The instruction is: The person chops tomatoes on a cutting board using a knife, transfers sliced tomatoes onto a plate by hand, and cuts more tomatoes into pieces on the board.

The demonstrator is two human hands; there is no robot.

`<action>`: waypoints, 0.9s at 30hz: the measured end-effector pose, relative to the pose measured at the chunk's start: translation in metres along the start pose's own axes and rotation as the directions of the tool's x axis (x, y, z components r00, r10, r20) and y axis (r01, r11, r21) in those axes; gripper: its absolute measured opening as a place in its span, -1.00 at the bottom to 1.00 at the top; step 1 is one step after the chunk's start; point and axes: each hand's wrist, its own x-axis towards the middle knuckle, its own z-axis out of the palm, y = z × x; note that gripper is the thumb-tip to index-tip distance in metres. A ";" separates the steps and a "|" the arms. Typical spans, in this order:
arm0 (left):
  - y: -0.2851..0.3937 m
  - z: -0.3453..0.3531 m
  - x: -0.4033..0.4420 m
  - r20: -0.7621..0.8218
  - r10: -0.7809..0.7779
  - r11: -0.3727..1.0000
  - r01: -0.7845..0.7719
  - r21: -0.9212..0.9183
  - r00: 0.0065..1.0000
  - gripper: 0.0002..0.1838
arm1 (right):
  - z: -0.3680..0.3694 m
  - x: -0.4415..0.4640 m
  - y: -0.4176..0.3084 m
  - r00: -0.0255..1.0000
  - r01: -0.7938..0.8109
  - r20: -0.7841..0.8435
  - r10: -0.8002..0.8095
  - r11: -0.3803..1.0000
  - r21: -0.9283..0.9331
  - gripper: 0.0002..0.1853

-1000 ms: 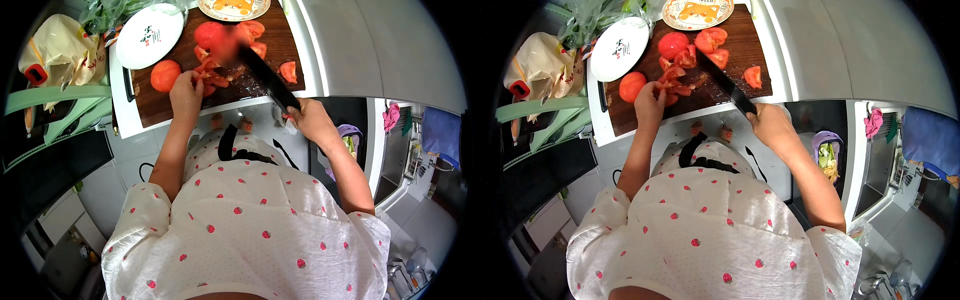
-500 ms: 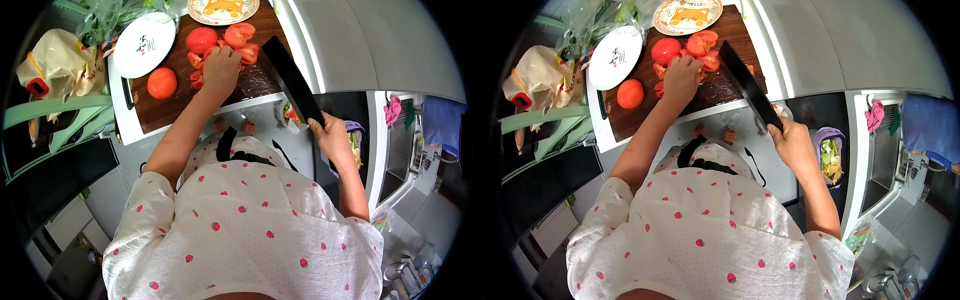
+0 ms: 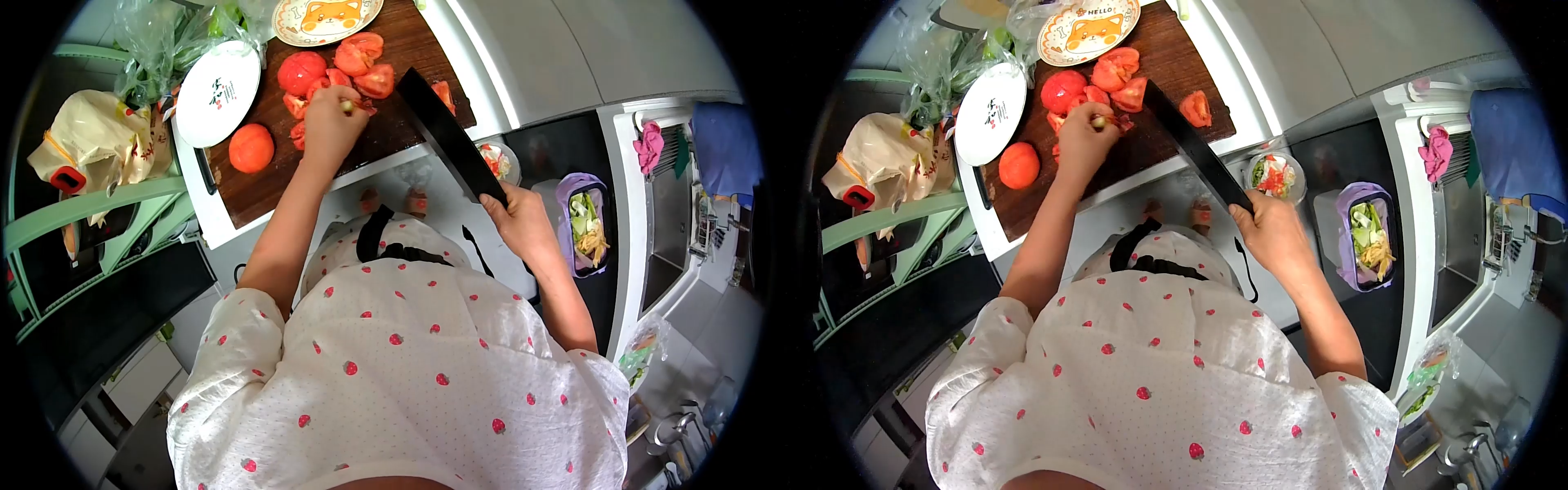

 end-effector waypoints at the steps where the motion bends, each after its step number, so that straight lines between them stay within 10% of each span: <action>1: 0.009 -0.011 0.004 0.104 -0.301 0.919 0.317 -0.235 0.948 -0.89 | 0.000 0.000 0.000 1.000 0.007 0.004 -0.007 1.000 0.005 -0.77; 3: 0.026 -0.035 0.012 0.464 -0.668 0.344 0.794 -0.500 0.582 -0.90 | 0.001 0.000 0.000 1.000 0.023 0.014 -0.024 1.000 0.010 -0.78; 6: 0.011 -0.040 0.003 0.603 -0.532 0.131 0.761 -0.636 0.595 -0.86 | -0.003 -0.004 0.001 0.998 0.059 0.006 -0.058 0.997 -0.043 -0.79; 17: 0.070 0.013 -0.043 0.813 -0.263 0.577 0.760 -0.299 0.520 -0.72 | -0.064 -0.093 0.031 0.958 -0.208 -0.230 0.173 0.968 -0.140 -0.82; 22: 0.136 0.096 -0.030 0.851 -0.026 0.368 0.796 -0.480 0.525 -0.56 | -0.075 -0.133 0.051 0.903 -0.347 -0.336 0.268 0.916 -0.203 -0.77; 27: 0.153 0.125 -0.037 0.352 0.158 0.778 0.104 -0.620 0.922 -0.57 | -0.076 -0.143 0.046 0.905 -0.302 -0.339 0.255 0.949 -0.092 -0.78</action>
